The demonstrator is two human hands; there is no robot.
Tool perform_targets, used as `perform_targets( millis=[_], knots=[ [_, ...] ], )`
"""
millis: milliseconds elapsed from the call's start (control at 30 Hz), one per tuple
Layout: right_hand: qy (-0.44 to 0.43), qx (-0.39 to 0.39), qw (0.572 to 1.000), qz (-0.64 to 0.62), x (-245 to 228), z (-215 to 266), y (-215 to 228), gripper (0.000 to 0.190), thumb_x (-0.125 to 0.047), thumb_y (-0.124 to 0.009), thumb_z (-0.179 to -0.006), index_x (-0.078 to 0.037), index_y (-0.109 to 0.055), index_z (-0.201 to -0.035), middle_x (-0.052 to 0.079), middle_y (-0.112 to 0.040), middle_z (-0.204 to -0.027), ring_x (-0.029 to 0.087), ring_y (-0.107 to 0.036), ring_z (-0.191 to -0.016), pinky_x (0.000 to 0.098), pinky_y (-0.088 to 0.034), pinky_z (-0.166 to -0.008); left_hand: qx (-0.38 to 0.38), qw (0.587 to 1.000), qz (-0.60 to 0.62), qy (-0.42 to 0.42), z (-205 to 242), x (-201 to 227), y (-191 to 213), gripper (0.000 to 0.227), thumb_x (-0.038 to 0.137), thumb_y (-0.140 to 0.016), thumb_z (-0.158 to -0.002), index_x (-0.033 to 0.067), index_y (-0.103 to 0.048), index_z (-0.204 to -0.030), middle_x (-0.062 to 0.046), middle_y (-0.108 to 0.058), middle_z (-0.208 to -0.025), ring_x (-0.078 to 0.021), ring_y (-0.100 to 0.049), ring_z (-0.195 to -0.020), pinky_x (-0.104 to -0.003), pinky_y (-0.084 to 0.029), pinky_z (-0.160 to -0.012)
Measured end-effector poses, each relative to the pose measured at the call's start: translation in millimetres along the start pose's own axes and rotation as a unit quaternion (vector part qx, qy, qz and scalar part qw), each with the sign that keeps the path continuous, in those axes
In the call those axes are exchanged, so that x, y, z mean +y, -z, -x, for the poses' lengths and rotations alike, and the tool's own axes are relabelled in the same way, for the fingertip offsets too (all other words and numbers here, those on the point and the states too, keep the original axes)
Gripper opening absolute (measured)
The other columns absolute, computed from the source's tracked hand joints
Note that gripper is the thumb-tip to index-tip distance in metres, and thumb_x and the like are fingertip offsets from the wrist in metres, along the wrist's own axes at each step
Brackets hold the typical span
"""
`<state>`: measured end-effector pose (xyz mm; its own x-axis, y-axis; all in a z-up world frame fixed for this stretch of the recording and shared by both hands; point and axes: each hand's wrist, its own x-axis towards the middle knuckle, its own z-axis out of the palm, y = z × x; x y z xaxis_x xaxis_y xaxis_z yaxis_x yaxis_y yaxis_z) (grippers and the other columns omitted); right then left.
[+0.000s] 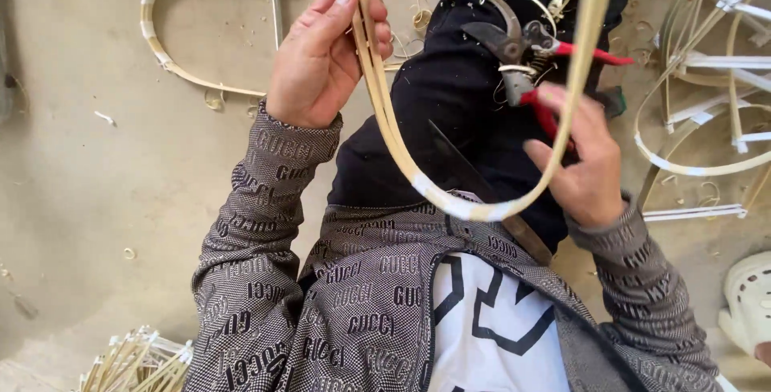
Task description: The recorder is assembling and trimming bamboo or wood components, likely for furniture such as chairs, using snips and a knife.
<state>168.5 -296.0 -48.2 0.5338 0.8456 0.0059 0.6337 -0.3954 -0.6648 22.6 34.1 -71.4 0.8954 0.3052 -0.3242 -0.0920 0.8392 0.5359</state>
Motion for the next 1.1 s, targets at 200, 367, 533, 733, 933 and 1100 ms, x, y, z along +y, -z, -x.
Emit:
perform_targets(
  millis=[200, 367, 533, 733, 933, 1100],
  knots=[
    [-0.168, -0.010, 0.897, -0.409, -7, 3, 3, 0.045, -0.019, -0.045, -0.114, 0.001, -0.043, -0.154, 0.019, -0.066, -0.132, 0.026, -0.069, -0.112, 0.0346, -0.056, -0.097, -0.020, 0.999, -0.038, 0.021, 22, 9, -70, 0.046, 0.009, -0.055, -0.111, 0.0024, -0.042, -0.155, -0.011, -0.064, -0.111, -0.0196, -0.066, -0.097, -0.036, -0.058, -0.089],
    [-0.227, 0.003, 0.858, -0.461, -4, -8, -3, 0.042, -0.017, -0.042, -0.112, 0.002, -0.044, -0.150, 0.017, -0.070, -0.119, 0.025, -0.074, -0.099, 0.0332, -0.060, -0.085, -0.014, 0.992, -0.127, 0.021, 54, 31, -132, 0.080, 0.002, -0.067, -0.094, 0.0026, -0.028, -0.164, -0.010, -0.063, -0.109, -0.0193, -0.066, -0.092, -0.036, -0.061, -0.083],
    [-0.233, -0.041, 0.848, -0.475, -11, -12, 1, 0.037, -0.010, -0.042, -0.110, 0.005, -0.052, -0.143, 0.019, -0.069, -0.120, 0.029, -0.074, -0.105, 0.0376, -0.064, -0.088, -0.096, 0.972, -0.214, 0.019, 68, 31, -150, 0.091, -0.009, -0.071, -0.095, 0.0018, -0.019, -0.169, -0.012, -0.062, -0.100, -0.0166, -0.067, -0.084, -0.034, -0.067, -0.083],
    [-0.226, -0.050, 0.844, -0.483, -17, -9, 3, 0.040, -0.009, -0.040, -0.109, 0.004, -0.049, -0.146, 0.019, -0.068, -0.124, 0.029, -0.073, -0.109, 0.0386, -0.063, -0.091, -0.112, 0.967, -0.227, 0.020, 67, 30, -155, 0.095, -0.013, -0.073, -0.092, 0.0009, -0.013, -0.165, -0.014, -0.061, -0.121, -0.0173, -0.069, -0.099, -0.033, -0.066, -0.091],
    [-0.239, -0.060, 0.840, -0.484, -17, -9, -3, 0.040, -0.009, -0.048, -0.108, 0.005, -0.048, -0.146, 0.018, -0.068, -0.124, 0.027, -0.073, -0.109, 0.0380, -0.063, -0.090, -0.149, 0.959, -0.240, 0.005, 69, 23, -156, 0.094, -0.008, -0.073, -0.094, 0.0010, -0.009, -0.161, -0.014, -0.060, -0.137, -0.0169, -0.072, -0.108, -0.033, -0.066, -0.099],
    [-0.184, 0.037, 0.865, -0.466, -2, 7, -25, 0.036, -0.006, -0.061, -0.112, 0.010, -0.054, -0.143, 0.021, -0.067, -0.126, 0.026, -0.067, -0.110, 0.0402, -0.059, -0.100, -0.238, 0.933, -0.267, -0.041, 62, -1, -121, 0.083, 0.012, -0.069, -0.106, 0.0083, -0.009, -0.165, -0.007, -0.053, -0.142, -0.0141, -0.063, -0.119, -0.030, -0.053, -0.112]
  ],
)
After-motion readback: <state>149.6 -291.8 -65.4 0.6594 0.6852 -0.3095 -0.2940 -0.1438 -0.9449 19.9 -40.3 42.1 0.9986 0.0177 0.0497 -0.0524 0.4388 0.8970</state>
